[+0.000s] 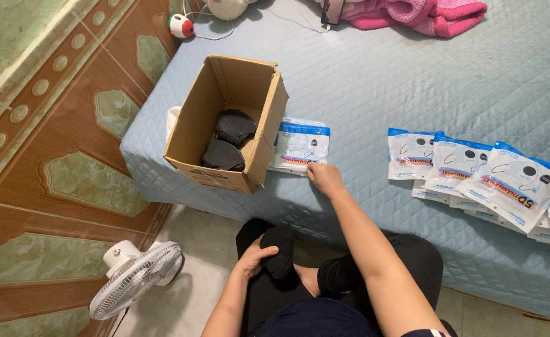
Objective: The person takes several black face masks out of a cardboard box and inspects them by hand one at a time. The person also handles several sealed packets of masks on a bed.
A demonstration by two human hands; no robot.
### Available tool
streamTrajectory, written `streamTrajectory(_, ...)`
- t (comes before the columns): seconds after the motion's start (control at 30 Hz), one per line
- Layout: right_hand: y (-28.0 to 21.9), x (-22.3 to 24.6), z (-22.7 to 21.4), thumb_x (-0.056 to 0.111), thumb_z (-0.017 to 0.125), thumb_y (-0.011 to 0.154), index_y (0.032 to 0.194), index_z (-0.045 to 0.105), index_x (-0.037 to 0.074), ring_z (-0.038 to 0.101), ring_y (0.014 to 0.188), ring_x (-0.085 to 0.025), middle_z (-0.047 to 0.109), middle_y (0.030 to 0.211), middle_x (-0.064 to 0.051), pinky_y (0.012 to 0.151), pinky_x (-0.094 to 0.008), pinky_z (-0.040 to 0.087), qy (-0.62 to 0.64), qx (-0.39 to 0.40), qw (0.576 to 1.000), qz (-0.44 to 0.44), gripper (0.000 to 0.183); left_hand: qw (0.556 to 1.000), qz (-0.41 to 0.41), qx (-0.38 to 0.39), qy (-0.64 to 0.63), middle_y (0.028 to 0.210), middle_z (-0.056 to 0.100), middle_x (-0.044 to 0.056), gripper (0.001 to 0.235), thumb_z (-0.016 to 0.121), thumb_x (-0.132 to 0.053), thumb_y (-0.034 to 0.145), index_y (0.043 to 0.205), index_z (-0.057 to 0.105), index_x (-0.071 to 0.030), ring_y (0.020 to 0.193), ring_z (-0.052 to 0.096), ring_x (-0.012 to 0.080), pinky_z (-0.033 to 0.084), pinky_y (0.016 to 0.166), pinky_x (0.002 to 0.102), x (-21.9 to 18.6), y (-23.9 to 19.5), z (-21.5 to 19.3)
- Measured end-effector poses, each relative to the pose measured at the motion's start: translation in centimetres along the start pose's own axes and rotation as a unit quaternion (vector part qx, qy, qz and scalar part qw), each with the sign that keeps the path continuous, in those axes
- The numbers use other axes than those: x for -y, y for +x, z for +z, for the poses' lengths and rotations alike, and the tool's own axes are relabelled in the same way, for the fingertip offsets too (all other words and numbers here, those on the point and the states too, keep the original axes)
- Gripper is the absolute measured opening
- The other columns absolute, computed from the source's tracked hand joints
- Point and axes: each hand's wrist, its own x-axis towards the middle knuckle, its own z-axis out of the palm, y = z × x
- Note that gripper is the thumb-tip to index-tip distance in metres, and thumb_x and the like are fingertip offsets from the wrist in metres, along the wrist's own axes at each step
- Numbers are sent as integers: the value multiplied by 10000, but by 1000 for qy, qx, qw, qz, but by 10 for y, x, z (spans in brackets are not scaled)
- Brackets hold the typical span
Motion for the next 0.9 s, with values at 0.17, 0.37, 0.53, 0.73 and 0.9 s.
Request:
streamTrajectory(0.17, -8, -24, -9, 381, 564, 955, 915, 681, 212, 678, 760, -376, 740, 825, -96, 600, -500, 456, 56, -5, 997, 52, 210, 999, -11, -2, 46, 1316, 658, 146, 811, 866, -204, 661, 1391, 563, -21, 1200, 613, 242, 489, 1043, 338, -39, -37, 37)
streamTrajectory(0.37, -72, -26, -70, 350, 644, 944, 876, 704, 174, 711, 742, -213, 772, 886, -23, 573, -384, 435, 170, -7, 981, 98, 198, 998, 10, 13, 64, 1307, 664, 135, 769, 851, -182, 689, 1390, 576, -27, 1191, 616, 242, 487, 1031, 340, -43, -43, 48)
streamTrajectory(0.53, -140, -20, -71, 337, 686, 902, 810, 633, 213, 718, 727, -207, 752, 814, -5, 614, -380, 475, 156, -1, 983, 92, 163, 997, 19, 38, 71, 1153, 699, 114, 679, 867, -138, 672, 1303, 643, -29, 1051, 656, 220, 528, 915, 317, -41, -46, 82)
streamTrajectory(0.73, -202, 4, -58, 231, 688, 829, 816, 610, 208, 688, 769, -235, 715, 817, 9, 638, -382, 470, 171, -4, 985, -23, 82, 988, 50, 116, 87, 1091, 672, 92, 681, 905, -165, 626, 1245, 651, -35, 998, 629, 202, 516, 888, 312, -46, -51, 136)
streamTrajectory(0.9, -228, 13, -64, 200, 711, 905, 1193, 752, 136, 738, 1027, -172, 766, 1199, -30, 900, -296, 539, 346, 1, 937, 55, 297, 976, 55, 126, 168, 1031, 663, 54, 647, 877, -248, 635, 1210, 668, -36, 948, 598, 142, 480, 845, 262, -55, -52, 154)
